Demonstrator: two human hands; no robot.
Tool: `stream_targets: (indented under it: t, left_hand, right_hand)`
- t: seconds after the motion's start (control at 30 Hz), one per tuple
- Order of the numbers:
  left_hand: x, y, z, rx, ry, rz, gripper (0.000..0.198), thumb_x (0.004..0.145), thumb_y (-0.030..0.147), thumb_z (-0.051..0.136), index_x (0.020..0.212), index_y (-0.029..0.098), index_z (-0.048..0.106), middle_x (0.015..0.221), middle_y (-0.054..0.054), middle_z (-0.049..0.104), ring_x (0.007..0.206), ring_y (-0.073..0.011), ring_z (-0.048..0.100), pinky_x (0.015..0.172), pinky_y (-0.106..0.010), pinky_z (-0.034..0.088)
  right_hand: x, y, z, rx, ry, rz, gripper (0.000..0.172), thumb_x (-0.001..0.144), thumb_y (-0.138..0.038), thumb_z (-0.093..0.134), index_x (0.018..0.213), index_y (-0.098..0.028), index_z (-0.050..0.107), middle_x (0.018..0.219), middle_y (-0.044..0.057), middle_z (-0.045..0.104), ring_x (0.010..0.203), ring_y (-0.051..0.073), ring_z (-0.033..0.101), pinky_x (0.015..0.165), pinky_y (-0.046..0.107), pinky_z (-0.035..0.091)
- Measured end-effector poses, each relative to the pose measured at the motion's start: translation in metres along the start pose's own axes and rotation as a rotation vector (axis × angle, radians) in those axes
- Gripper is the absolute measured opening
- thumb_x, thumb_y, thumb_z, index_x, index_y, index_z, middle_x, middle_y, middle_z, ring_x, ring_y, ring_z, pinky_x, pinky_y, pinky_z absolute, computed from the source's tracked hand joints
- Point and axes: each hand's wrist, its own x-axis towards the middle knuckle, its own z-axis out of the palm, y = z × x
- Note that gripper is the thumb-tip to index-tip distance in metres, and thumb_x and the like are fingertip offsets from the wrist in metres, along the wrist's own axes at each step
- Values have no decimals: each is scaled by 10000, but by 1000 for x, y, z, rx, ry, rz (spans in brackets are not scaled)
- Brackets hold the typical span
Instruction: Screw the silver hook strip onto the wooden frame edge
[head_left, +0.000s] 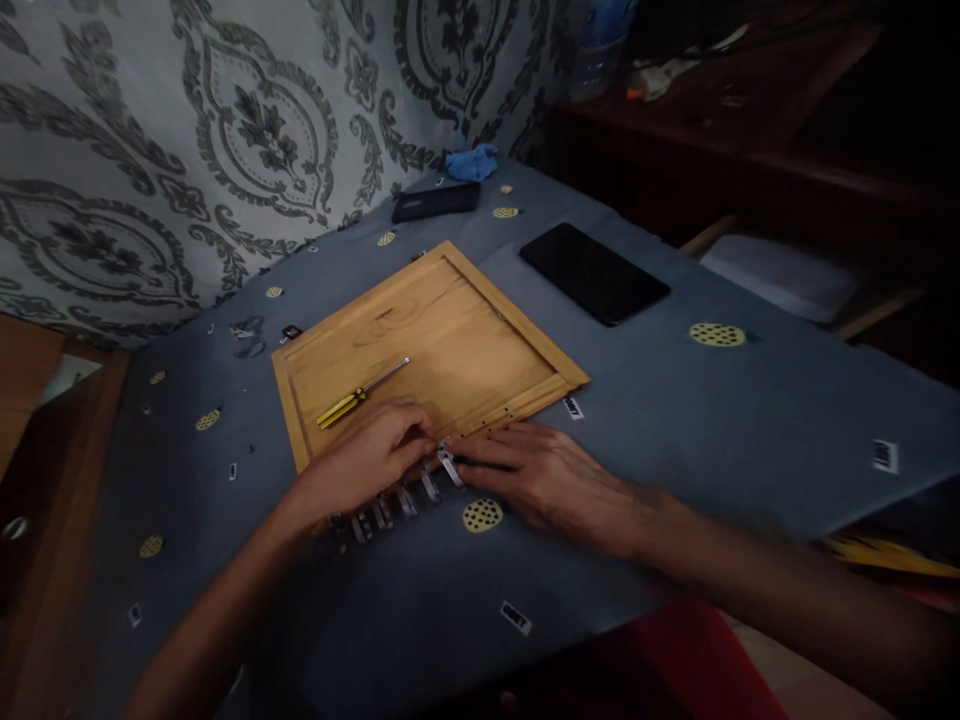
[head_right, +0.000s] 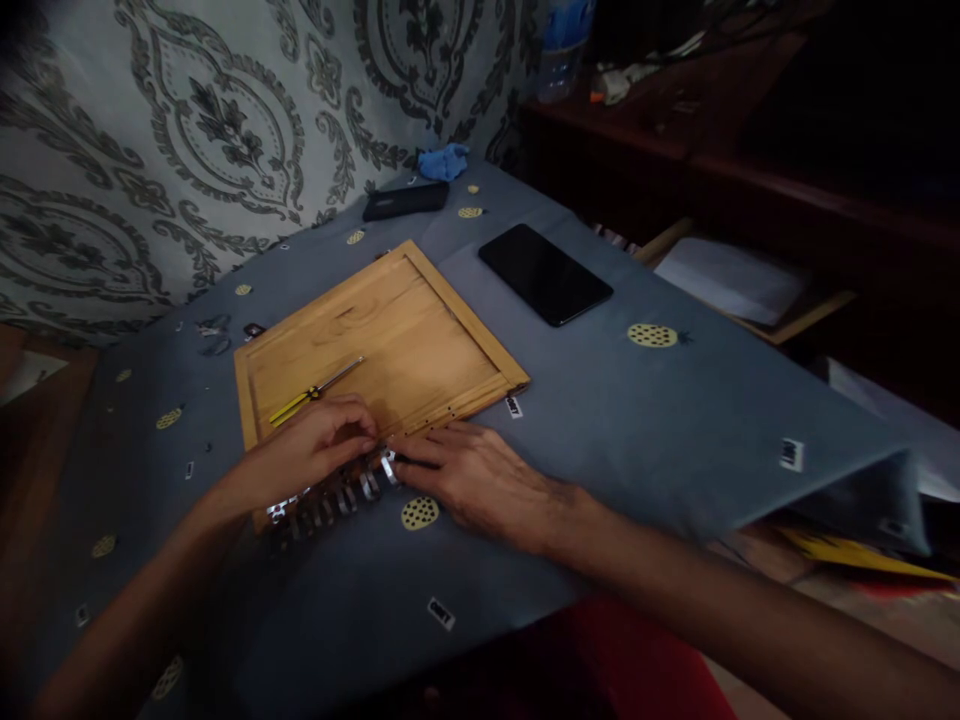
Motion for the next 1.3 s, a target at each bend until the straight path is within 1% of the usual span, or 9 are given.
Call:
stream_targets:
  t: [0.17,0.33,0.43,0.53,0.8,0.93,1.17,1.3]
  left_hand:
    - [3,4,-1,32,-12,9,139,892,224,559,762,214,608,798,-5,626,787,-175,594,695,-294,447]
    - [4,6,-1,61,-21,7,144,892,227,549,764,211,612,809,-13,630,801,-178,593,710,-297,445]
    - [6,6,-2,71,-41,2,136,888,224,555,763,205,606,817,-10,633,795,-174,589,701,-292,435]
    - [7,8,-5,80,-63,-4,133,892,230,562,769,197,603,818,-6,632,780,-166,579,694,-288,426]
    - [8,15,-10,101,-117,-11,149,904,216,530,775,173,591,815,-13,619,762,-152,545,701,-288,406]
    - [9,15,-10,102,-144,-25,144,880,217,528,760,170,594,797,-12,615,741,-147,537,674,-281,395]
    - [13,14,-9,105,-148,-64,134,847,232,549,737,172,596,751,-2,608,691,-137,517,632,-272,364]
    - [14,11,-7,85,-140,-67,171,876,269,558,746,174,618,772,-4,619,707,-137,533,634,-269,372]
  right_hand:
    - [-1,0,2,0,30,-13,371,840,-4,503,1112,-185,677,1285,51,702,909,197,685,760,346,554]
    - [-1,0,1,2,36,-13,376,843,-2,489,1122,-175,672,1280,65,703,917,198,684,765,346,551]
    - [-1,1,1,2,36,-13,378,835,-2,499,1121,-176,674,1278,66,704,935,201,685,772,344,548]
    - [-1,1,2,2,27,-11,380,829,-5,512,1125,-179,674,1278,63,704,913,195,683,765,338,545]
    - [-3,2,5,-2,38,-6,395,826,-6,499,1122,-200,675,1267,59,706,903,189,671,758,339,538]
    - [-3,2,5,1,46,-12,407,820,-2,504,1133,-203,670,1284,55,698,925,191,669,769,342,537]
    - [-2,1,5,-12,61,-10,365,840,-16,515,1111,-200,676,1265,55,709,904,188,681,753,333,538]
    - [-2,1,4,-12,38,1,406,819,0,511,1131,-202,676,1251,53,715,928,188,682,780,330,542]
